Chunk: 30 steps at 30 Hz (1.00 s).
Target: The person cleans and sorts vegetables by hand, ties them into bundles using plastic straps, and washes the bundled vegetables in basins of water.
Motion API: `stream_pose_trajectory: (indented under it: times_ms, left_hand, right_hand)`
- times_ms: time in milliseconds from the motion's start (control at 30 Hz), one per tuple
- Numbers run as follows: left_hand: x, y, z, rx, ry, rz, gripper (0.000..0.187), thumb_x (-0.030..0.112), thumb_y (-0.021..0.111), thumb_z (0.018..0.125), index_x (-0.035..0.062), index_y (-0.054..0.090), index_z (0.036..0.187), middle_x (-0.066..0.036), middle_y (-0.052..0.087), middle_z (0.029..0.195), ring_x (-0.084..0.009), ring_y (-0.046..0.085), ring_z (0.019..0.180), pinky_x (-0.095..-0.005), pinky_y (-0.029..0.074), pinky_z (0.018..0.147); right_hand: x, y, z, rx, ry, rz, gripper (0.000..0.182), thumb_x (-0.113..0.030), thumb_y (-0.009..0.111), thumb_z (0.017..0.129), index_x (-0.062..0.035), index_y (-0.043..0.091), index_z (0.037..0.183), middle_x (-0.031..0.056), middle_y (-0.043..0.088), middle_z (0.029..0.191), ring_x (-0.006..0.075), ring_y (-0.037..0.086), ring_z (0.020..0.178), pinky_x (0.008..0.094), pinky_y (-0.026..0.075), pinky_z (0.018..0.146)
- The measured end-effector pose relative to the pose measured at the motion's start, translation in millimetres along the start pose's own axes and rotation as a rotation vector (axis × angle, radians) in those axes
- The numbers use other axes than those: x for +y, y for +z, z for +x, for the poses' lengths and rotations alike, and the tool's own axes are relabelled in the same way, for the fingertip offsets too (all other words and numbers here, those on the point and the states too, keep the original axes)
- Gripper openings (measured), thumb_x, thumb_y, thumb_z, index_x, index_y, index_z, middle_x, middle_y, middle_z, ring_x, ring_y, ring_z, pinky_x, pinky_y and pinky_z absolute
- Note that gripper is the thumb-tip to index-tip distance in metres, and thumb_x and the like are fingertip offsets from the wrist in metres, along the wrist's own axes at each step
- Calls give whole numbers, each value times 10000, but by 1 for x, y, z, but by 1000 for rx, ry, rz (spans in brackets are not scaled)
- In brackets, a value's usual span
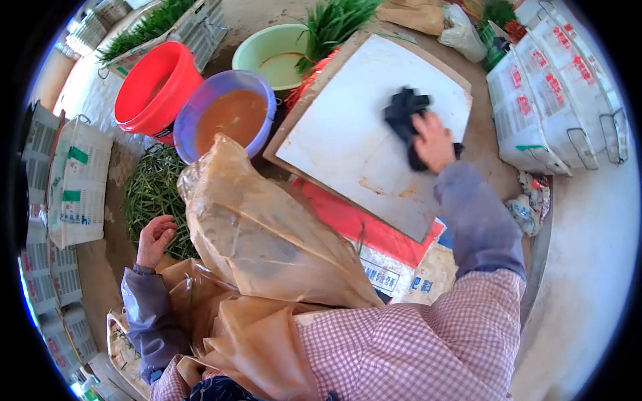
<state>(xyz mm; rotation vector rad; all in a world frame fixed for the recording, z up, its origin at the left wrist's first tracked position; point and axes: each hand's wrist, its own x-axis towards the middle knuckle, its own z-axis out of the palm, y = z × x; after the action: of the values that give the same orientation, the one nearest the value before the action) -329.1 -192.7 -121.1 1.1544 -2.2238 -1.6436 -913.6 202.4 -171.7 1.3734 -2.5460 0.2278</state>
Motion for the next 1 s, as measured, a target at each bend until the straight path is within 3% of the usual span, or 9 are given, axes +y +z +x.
stream_pose_trajectory:
  times_ms: [200,367,533,667,733,800,867,900,1000]
  left_hand:
    - [8,26,34,-134,7,70,349,-14,562,876,-5,537,1223,-85,650,1033,-123,605,938,-253,491,823]
    - [59,36,36,-167,100,109,360,-4,574,869,12,538,1228,-89,647,1030,-135,606,960,-274,491,847]
    - [49,16,2,-58,97,70,341,17,586,865,9,555,1205,-91,652,1028,-129,608,929,-283,499,830]
    - [27,-8,-18,11,74,159,327,50,625,836,2,581,1157,-93,669,948,-145,632,854,-294,517,787]
    - [26,-15,-30,41,92,221,326,60,631,831,9,586,1151,-93,673,936,-157,637,850,-302,518,787]
    - [25,-25,-42,86,125,231,338,67,633,819,11,584,1149,-110,677,929,-183,646,838,-316,520,778]
    - [29,-36,-51,114,142,282,352,77,638,811,8,581,1151,-120,677,926,-195,650,836,-320,520,772]
    - [29,-38,-56,138,121,280,375,88,645,799,8,578,1159,-126,676,932,-204,651,852,-328,521,763]
    - [26,-40,-69,170,116,255,385,94,644,797,8,576,1166,-126,677,948,-206,652,877,-333,518,770]
  right_hand:
    - [-134,-83,-82,-274,-265,264,551,-118,642,707,-207,565,1246,114,402,1426,306,329,1364,600,230,1051]
    - [-117,-80,-129,-74,161,202,523,-28,610,728,-169,585,1231,119,460,1385,315,365,1339,507,270,1079]
    - [-50,-43,-277,123,341,349,376,35,528,838,58,551,1212,233,560,1233,394,508,1180,433,381,1026]
    - [-31,-34,-334,-649,378,179,259,-188,639,791,-69,661,1021,226,635,1038,404,590,985,471,472,840]
    - [44,0,-319,-783,186,-182,145,-170,626,793,-56,665,874,203,653,822,391,633,776,477,488,663]
    - [10,-57,-208,-140,294,119,115,-123,593,814,-14,601,776,155,586,635,300,594,560,426,456,528]
    - [-49,-112,-89,-12,226,377,163,-55,543,869,-5,517,717,59,485,571,128,439,523,316,382,485]
    - [-79,-128,-44,-93,402,601,198,-94,554,896,-4,529,722,36,510,583,108,455,536,283,374,495]
    - [-151,-121,67,-217,47,635,179,-133,562,907,6,591,798,32,535,616,96,479,567,263,384,527]
